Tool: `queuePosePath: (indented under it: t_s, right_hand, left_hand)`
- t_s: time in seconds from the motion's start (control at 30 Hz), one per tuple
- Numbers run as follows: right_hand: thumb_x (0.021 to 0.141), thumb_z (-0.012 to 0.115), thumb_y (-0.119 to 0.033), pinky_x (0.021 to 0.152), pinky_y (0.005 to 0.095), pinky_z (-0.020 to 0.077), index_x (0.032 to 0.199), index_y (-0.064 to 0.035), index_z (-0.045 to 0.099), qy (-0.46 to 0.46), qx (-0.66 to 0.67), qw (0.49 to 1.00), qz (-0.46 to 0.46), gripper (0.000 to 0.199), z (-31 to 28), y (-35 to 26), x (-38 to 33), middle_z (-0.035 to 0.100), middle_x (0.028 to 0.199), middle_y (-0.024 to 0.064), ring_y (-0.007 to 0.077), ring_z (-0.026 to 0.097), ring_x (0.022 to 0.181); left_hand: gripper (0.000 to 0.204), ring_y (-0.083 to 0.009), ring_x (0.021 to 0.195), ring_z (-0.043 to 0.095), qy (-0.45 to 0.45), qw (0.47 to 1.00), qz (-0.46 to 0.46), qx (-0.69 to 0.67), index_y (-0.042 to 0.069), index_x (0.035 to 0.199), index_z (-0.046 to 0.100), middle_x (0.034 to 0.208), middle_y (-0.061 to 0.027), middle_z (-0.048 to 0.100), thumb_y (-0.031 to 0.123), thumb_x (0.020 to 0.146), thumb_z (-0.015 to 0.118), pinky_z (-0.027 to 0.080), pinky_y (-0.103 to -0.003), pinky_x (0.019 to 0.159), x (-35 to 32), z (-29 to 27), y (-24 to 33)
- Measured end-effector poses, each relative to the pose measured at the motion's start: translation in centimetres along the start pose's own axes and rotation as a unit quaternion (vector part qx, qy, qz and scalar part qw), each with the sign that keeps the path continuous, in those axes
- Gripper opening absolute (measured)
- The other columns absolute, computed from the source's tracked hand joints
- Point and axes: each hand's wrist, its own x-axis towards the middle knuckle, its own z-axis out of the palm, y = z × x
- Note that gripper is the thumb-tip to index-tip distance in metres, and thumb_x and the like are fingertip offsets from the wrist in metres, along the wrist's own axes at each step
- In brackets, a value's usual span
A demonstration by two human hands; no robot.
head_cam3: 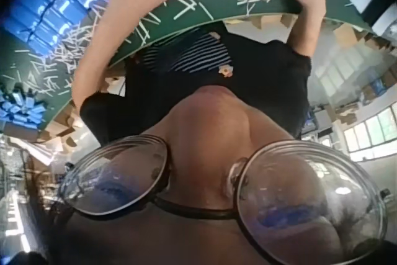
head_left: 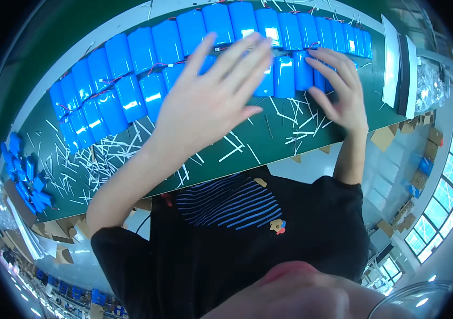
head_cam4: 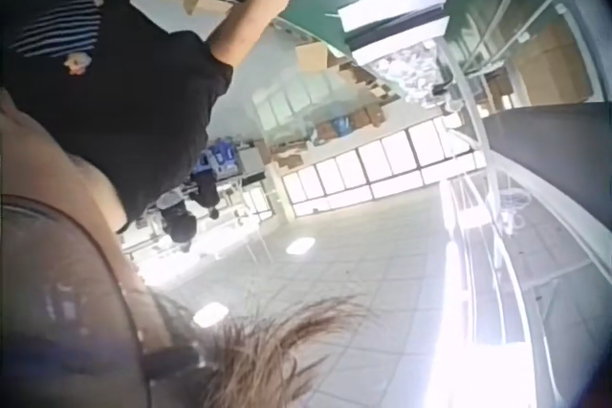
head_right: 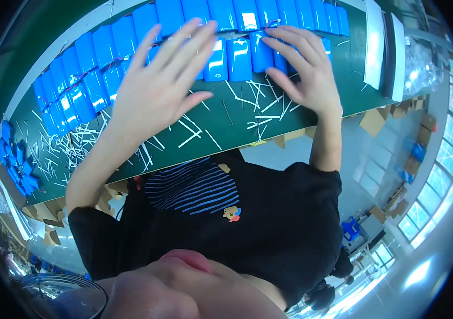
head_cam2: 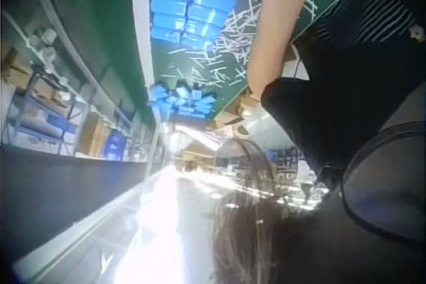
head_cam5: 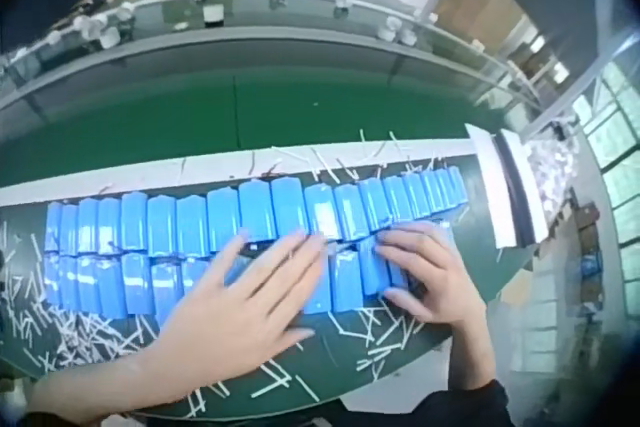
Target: Arrange blue battery cells into neat rows on a green anti-static workbench.
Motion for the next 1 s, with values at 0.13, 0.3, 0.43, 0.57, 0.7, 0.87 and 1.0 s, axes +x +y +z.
queuePosePath:
  t_s: [0.13, 0.3, 0.43, 0.57, 0.7, 0.87, 1.0]
  right_hand:
    - [0.100, 0.070, -0.023, 0.120, 0.0420, 0.0403, 0.139, -0.0100, 0.070, 0.042, -0.151, 0.987, 0.022, 0.041, 1.9, -0.6, -2.7, 0.063, 0.150, 0.0089, 0.0287, 0.057, 0.138]
    - [0.097, 0.069, -0.020, 0.132, 0.0502, 0.0222, 0.158, -0.0113, 0.050, 0.027, -0.113, 0.993, 0.031, 0.065, 2.2, -0.7, -2.4, 0.046, 0.167, 0.0073, 0.0319, 0.036, 0.157]
    - [0.098, 0.068, -0.022, 0.133, 0.0527, 0.0190, 0.160, -0.0121, 0.049, 0.027, -0.118, 0.993, 0.013, 0.066, 2.5, -0.5, -1.8, 0.045, 0.168, 0.0047, 0.0314, 0.034, 0.159]
    - [0.098, 0.070, -0.029, 0.133, 0.0538, 0.0186, 0.159, -0.0136, 0.052, 0.056, -0.116, 0.992, -0.012, 0.066, 2.9, 0.5, -2.3, 0.046, 0.168, 0.0034, 0.0304, 0.036, 0.159]
    - [0.095, 0.074, -0.039, 0.132, 0.0548, 0.0183, 0.157, -0.0159, 0.054, 0.125, -0.119, 0.985, -0.006, 0.070, 3.0, 2.1, -3.2, 0.047, 0.167, 0.0028, 0.0299, 0.037, 0.158]
    - [0.086, 0.079, -0.056, 0.132, 0.0564, 0.0182, 0.156, -0.0197, 0.057, 0.181, -0.132, 0.971, 0.088, 0.082, 2.6, 4.2, -4.3, 0.048, 0.167, 0.0028, 0.0307, 0.035, 0.158]
    - [0.077, 0.080, -0.067, 0.132, 0.0576, 0.0174, 0.157, -0.0224, 0.056, 0.101, -0.137, 0.982, 0.077, 0.094, 2.1, 5.3, -4.5, 0.046, 0.168, 0.0041, 0.0320, 0.033, 0.160]
  left_hand:
    - [0.070, -0.0241, 0.160, 0.031, 0.014, 0.994, 0.113, -0.003, 0.009, 0.156, 0.053, 0.168, -0.0069, 0.045, 0.048, 0.100, 0.068, 0.019, -0.056, 0.130, 3.8, 2.8, 1.6]
    - [0.066, -0.0239, 0.160, 0.032, 0.045, 0.993, 0.109, -0.004, 0.009, 0.157, 0.052, 0.168, -0.0088, 0.045, 0.045, 0.103, 0.065, 0.019, -0.055, 0.130, 4.1, 4.1, 1.7]
    - [0.063, -0.0237, 0.160, 0.032, 0.035, 0.994, 0.084, 0.057, 0.010, 0.157, 0.052, 0.167, -0.0096, 0.045, 0.043, 0.105, 0.064, 0.020, -0.055, 0.130, 3.6, 4.2, 2.7]
    - [0.060, -0.0266, 0.160, 0.032, 0.034, 0.995, 0.075, 0.059, 0.012, 0.157, 0.053, 0.166, -0.0115, 0.046, 0.042, 0.106, 0.063, 0.021, -0.056, 0.129, 3.9, 3.9, 3.1]
    - [0.059, -0.0320, 0.160, 0.031, 0.056, 0.995, 0.068, 0.039, 0.015, 0.157, 0.053, 0.165, -0.0143, 0.046, 0.044, 0.106, 0.062, 0.023, -0.056, 0.129, 4.9, 4.2, 2.3]
    - [0.066, -0.0410, 0.159, 0.030, 0.086, 0.996, 0.037, 0.013, 0.019, 0.158, 0.052, 0.166, -0.0185, 0.043, 0.053, 0.103, 0.063, 0.025, -0.058, 0.127, 6.1, 5.2, 2.4]
    - [0.075, -0.0465, 0.158, 0.028, 0.055, 0.996, 0.038, 0.058, 0.022, 0.160, 0.049, 0.166, -0.0211, 0.040, 0.064, 0.099, 0.063, 0.025, -0.059, 0.127, 5.8, 4.3, 2.1]
